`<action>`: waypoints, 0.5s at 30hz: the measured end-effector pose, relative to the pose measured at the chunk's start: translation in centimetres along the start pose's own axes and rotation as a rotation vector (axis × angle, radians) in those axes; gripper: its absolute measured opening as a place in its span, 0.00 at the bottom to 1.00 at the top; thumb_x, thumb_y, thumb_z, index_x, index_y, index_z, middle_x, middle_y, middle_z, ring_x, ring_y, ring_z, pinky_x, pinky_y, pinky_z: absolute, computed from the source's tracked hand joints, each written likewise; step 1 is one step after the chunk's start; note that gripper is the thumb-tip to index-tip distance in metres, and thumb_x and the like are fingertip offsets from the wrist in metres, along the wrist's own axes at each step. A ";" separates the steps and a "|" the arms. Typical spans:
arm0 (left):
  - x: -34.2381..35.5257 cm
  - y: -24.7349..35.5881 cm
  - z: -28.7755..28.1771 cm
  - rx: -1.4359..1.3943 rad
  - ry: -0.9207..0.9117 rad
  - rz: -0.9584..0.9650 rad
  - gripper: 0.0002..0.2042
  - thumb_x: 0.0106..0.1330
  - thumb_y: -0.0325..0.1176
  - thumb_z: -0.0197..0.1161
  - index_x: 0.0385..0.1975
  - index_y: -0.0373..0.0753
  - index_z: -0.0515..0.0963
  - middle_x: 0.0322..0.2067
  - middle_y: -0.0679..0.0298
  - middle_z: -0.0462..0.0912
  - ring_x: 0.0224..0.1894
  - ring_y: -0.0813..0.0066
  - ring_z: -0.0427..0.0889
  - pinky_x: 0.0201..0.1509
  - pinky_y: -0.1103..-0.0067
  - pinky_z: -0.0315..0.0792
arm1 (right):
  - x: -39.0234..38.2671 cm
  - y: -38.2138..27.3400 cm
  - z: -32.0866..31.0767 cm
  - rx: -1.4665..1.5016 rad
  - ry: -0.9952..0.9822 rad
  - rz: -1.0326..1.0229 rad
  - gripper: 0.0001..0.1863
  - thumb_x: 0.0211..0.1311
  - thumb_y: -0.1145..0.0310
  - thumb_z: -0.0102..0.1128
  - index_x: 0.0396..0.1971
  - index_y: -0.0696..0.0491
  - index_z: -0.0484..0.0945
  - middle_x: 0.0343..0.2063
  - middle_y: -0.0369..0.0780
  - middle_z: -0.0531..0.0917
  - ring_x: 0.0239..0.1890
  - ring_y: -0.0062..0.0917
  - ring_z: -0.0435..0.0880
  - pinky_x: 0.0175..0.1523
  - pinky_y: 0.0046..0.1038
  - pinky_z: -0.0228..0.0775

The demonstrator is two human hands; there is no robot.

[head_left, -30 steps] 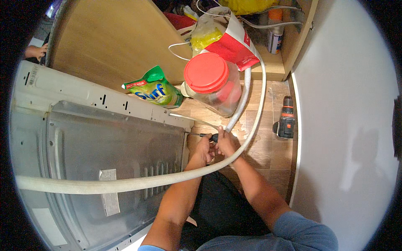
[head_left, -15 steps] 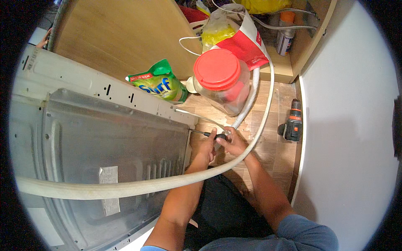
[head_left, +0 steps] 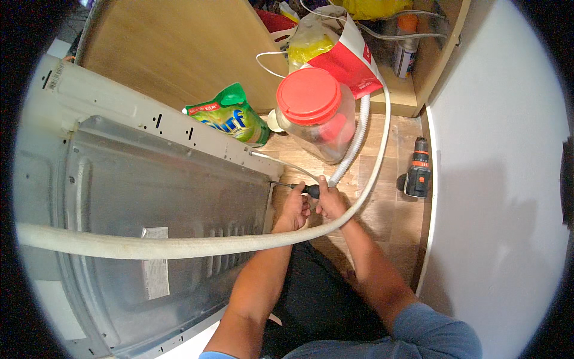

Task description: The person kneels behind a top-loading washing machine and uses a screwdriver to remove screws from the back panel. After removing the panel, the person stands and uses a mop to clean the floor area around the appliance.

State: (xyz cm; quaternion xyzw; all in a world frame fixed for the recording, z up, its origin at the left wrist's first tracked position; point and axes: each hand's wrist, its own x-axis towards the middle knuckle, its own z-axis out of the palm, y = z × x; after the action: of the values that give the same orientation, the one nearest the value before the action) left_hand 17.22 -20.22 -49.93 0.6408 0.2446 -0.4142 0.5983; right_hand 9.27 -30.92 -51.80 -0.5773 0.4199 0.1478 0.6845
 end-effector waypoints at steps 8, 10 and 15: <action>0.8 -0.3 -0.5 0.121 0.145 0.025 0.26 0.65 0.62 0.66 0.41 0.43 0.77 0.19 0.70 0.66 0.17 0.76 0.63 0.21 0.75 0.59 | -0.6 0.9 -0.5 -0.218 0.111 -0.340 0.37 0.73 0.34 0.44 0.42 0.60 0.79 0.20 0.39 0.82 0.27 0.29 0.84 0.35 0.30 0.76; 0.4 -0.1 0.3 0.088 0.134 0.021 0.25 0.65 0.66 0.64 0.34 0.46 0.76 0.16 0.74 0.63 0.14 0.80 0.59 0.15 0.78 0.53 | 0.5 0.5 -0.7 -0.206 0.112 -0.165 0.41 0.73 0.31 0.42 0.30 0.59 0.81 0.11 0.37 0.76 0.18 0.27 0.80 0.27 0.29 0.72; 1.5 -0.7 -0.5 0.070 0.078 -0.024 0.20 0.69 0.57 0.65 0.30 0.47 0.72 0.16 0.72 0.63 0.13 0.79 0.59 0.14 0.77 0.53 | -0.3 0.8 -0.4 0.125 -0.002 -0.097 0.41 0.70 0.29 0.43 0.32 0.59 0.78 0.13 0.39 0.76 0.10 0.22 0.72 0.17 0.28 0.64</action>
State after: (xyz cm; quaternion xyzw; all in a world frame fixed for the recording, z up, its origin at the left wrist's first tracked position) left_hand 17.62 -19.95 -51.60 0.6740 0.2607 -0.4042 0.5607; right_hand 8.39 -30.99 -52.06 -0.5530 0.3993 0.0886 0.7258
